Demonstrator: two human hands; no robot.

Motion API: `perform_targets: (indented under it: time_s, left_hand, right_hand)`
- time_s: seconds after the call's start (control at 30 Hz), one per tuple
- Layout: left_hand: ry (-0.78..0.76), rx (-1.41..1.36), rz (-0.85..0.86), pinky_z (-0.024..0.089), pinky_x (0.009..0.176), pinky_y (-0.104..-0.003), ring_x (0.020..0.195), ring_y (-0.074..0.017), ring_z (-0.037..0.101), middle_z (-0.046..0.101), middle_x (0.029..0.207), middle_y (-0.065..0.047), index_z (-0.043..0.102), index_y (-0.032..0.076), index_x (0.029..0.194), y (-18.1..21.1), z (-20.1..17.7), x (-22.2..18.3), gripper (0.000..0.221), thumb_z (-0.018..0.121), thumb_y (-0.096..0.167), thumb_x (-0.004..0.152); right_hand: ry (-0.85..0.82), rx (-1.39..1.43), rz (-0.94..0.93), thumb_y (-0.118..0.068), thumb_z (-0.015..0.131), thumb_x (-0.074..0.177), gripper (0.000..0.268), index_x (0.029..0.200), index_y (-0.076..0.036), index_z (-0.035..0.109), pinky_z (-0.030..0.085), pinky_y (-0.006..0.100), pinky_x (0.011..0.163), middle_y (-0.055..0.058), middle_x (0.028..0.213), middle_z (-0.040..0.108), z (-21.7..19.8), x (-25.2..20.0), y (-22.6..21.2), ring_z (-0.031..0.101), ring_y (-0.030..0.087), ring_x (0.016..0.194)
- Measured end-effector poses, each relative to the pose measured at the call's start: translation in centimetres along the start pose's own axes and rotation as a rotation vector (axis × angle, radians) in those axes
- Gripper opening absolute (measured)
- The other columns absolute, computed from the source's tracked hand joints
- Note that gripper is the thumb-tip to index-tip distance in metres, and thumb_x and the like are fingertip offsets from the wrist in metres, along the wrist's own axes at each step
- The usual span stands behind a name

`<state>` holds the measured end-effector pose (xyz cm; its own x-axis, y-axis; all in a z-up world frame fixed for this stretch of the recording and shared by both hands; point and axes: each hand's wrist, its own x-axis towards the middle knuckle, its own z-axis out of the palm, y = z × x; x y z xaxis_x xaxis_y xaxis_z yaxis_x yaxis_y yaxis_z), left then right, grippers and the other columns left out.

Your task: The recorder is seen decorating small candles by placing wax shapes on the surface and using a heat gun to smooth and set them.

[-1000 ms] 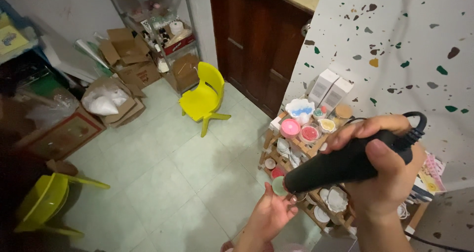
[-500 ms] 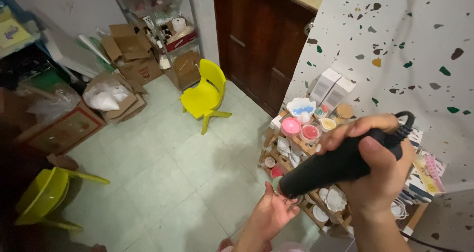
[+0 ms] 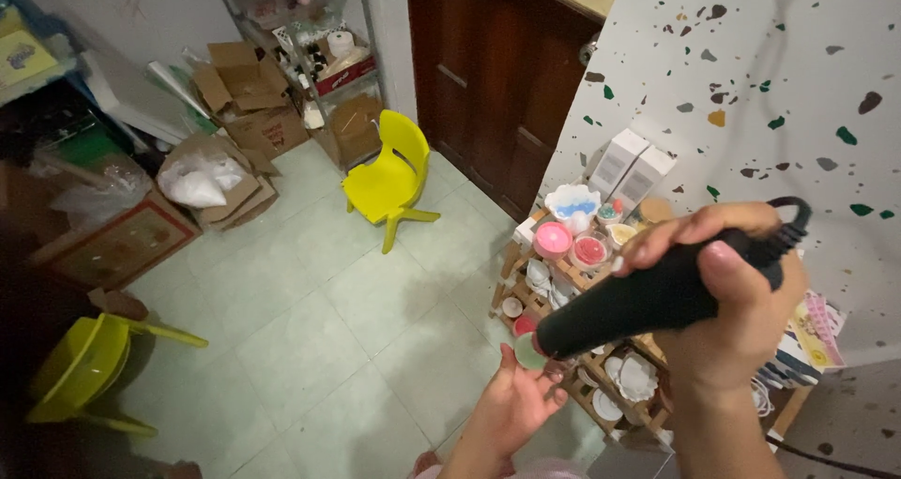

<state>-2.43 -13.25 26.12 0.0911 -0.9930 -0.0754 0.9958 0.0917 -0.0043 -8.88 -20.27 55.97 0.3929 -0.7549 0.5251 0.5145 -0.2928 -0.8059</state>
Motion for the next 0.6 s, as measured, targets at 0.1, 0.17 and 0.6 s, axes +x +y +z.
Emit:
perform_targets:
  time_s: [0.1, 0.17, 0.6]
  left_hand:
    - [0.078, -0.034, -0.007, 0.044, 0.086, -0.036, 0.099, -0.0196, 0.053, 0.060, 0.112, -0.013, 0.058, 0.005, 0.134, 0.1, 0.0, 0.3, 0.076, 0.057, 0.066, 0.088]
    - [0.140, -0.056, -0.025, 0.044, 0.087, -0.037, 0.099, -0.0211, 0.051, 0.056, 0.112, -0.015, 0.055, 0.001, 0.134, -0.1, -0.1, 0.3, 0.083, 0.055, 0.069, 0.087]
    - [0.089, -0.053, 0.001, 0.043, 0.086, -0.037, 0.105, -0.0217, 0.054, 0.058, 0.117, -0.015, 0.052, 0.006, 0.143, -0.2, 0.6, 0.1, 0.083, 0.057, 0.065, 0.085]
  right_hand:
    - [-0.019, -0.053, -0.018, -0.024, 0.055, 0.091, 0.015, 0.099, -0.011, 0.055, 0.058, 0.033, 0.071, 0.010, 0.078, 0.062, 0.2, 0.0, 0.1, 0.062, 0.021, 0.070]
    - [-0.036, -0.090, -0.032, -0.026, 0.056, 0.092, 0.015, 0.097, -0.012, 0.055, 0.058, 0.032, 0.070, 0.008, 0.076, 0.062, 0.6, -0.1, 0.1, 0.062, 0.018, 0.068]
    - [0.004, -0.025, -0.004, -0.023, 0.055, 0.088, 0.016, 0.097, -0.010, 0.056, 0.057, 0.031, 0.072, 0.009, 0.077, 0.061, 1.1, 0.3, -0.2, 0.062, 0.020, 0.072]
